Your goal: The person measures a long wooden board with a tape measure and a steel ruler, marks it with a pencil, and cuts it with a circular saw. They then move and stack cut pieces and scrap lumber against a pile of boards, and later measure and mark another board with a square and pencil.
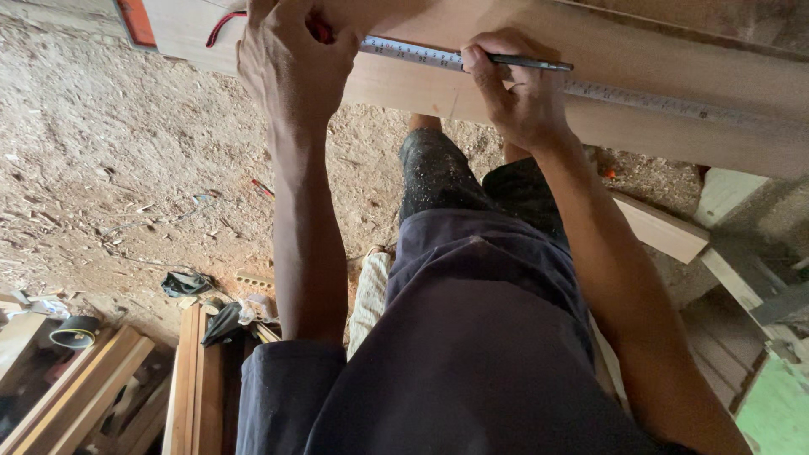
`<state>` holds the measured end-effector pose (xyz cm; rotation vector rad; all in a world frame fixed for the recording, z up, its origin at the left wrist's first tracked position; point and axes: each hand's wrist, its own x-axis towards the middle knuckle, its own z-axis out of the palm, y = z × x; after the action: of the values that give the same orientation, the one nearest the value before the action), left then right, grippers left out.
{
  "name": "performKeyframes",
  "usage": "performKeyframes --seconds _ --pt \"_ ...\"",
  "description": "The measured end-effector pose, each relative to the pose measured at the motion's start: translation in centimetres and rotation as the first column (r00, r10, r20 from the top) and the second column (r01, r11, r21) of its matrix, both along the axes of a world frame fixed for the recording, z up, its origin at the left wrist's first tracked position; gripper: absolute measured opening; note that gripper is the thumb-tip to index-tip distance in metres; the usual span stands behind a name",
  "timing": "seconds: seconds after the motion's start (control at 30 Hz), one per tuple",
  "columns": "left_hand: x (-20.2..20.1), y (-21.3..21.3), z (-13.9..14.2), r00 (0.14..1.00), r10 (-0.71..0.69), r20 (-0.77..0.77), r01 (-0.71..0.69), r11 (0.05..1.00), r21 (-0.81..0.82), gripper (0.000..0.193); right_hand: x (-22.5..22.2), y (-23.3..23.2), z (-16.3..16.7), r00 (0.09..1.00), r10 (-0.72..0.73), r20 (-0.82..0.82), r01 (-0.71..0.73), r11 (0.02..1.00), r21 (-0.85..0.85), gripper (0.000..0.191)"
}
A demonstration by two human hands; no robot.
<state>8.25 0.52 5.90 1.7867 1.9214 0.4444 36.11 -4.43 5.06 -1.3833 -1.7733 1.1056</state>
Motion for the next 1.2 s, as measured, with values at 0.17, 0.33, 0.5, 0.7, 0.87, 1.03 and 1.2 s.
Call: performKeyframes --seconds 0.17,0.33,0.5,0.7,0.87,1.03,1.2 --pt "-0.1 0.0 0.1 1.0 -0.009 0.002 0.009 1.0 -0.007 0.024 0.0 0.1 -0.1 1.0 0.016 -0.001 -0.016 0.999 0.032 0.011" --pt "-0.1 0.0 -0.1 1.0 0.005 -0.017 -0.005 1.0 -0.001 0.022 0.1 0.1 -0.4 1.0 0.013 0.004 -0.013 0.999 0.037 0.01" --pt "-0.3 -0.2 -0.5 1.0 0.006 -0.003 -0.006 1.0 -0.015 0.021 0.0 0.1 -0.8 0.999 0.044 -0.031 -0.041 0.996 0.082 0.01" --pt "-0.4 -0.4 -0.8 1.0 -0.008 0.006 0.008 1.0 0.0 0.022 -0.3 -0.1 -1.1 1.0 0.027 0.002 -0.027 0.995 0.096 0.009" --pt "0.1 -0.5 -0.3 1.0 0.021 0.0 -0.021 0.999 -0.034 0.024 -0.3 -0.5 -1.3 1.0 0.015 0.016 -0.017 0.994 0.112 0.01" --pt "0.3 -0.3 0.0 1.0 0.015 0.011 -0.015 1.0 0.004 0.026 -0.2 -0.7 -2.0 1.0 -0.005 -0.012 0.006 0.996 0.086 0.012" --pt "0.1 -0.3 -0.3 0.999 0.036 0.012 -0.036 0.999 -0.031 0.018 0.3 -0.8 -2.1 0.955 -0.082 -0.284 0.041 0.988 -0.15 0.014"
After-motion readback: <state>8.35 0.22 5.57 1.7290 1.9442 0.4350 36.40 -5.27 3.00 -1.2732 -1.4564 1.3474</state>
